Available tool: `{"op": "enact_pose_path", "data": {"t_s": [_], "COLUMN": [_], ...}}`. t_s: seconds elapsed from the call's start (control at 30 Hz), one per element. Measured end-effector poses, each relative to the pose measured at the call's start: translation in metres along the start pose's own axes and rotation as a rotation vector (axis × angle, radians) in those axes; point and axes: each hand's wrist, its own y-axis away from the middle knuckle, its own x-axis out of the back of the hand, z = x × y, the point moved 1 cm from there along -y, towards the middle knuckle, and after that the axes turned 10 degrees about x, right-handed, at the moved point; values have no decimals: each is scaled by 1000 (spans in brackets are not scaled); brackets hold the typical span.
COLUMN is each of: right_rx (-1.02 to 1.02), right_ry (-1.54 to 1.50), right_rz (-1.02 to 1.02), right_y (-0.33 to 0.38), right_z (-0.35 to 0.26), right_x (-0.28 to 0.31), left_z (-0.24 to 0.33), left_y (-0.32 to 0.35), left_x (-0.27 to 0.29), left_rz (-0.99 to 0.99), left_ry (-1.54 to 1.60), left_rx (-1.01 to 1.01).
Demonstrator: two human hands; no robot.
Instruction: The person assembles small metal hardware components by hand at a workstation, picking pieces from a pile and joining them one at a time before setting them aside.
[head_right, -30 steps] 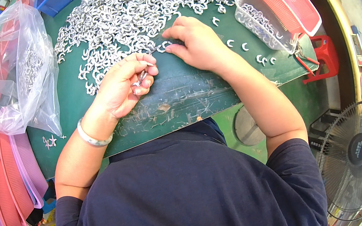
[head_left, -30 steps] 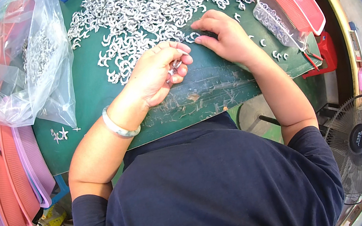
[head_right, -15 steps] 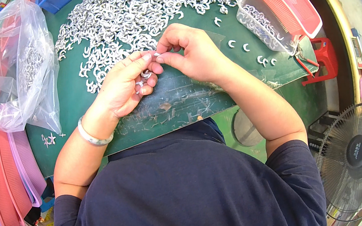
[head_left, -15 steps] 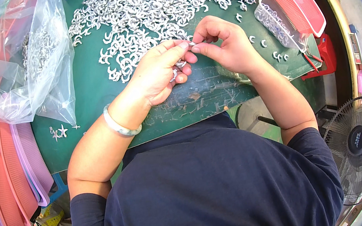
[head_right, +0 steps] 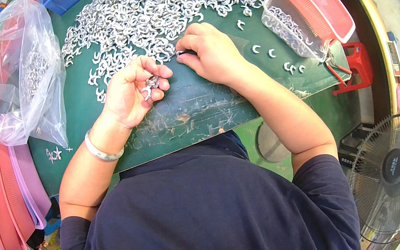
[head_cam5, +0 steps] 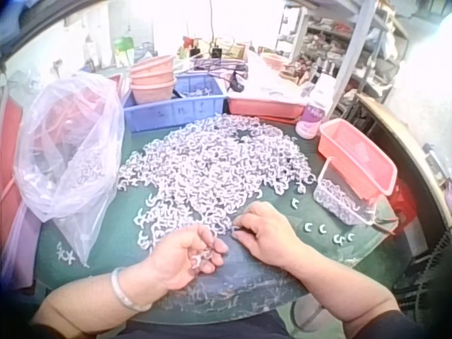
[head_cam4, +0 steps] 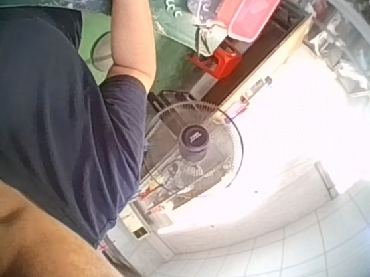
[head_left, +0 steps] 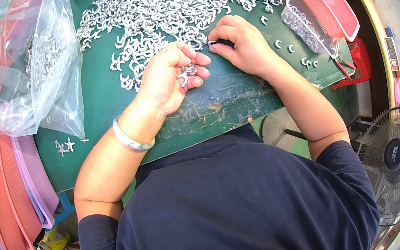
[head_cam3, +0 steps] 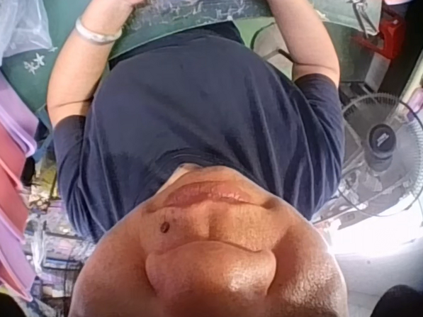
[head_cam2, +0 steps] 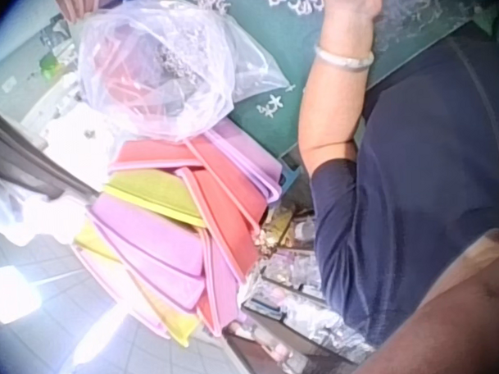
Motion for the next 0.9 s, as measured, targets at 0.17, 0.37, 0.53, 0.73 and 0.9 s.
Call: {"op": "enact_pose_path", "data": {"t_s": [0.17,0.37,0.53,0.73,0.9], "right_rx": [-317,-312,-214,-80,-5], "right_ry": [-480,-761,-701,-133,-67], "right_rz": [12,127,20,-3,-26], "right_y": [3,2,-2,-13,-15], "right_z": [-7,-19,-20,1,-5], "right_x": [6,8,6,1,-5], "left_z": [0,-4,-4,11,15], "left_y": [1,-2,1,6,9], "left_x": [-2,-2,-1,19,22], "left_rz": [40,-74,-35,-46,-8], "left_ry": [-76,-108,-194,-41,10], "left_rx": [10,42,-76,-132,-159]}}
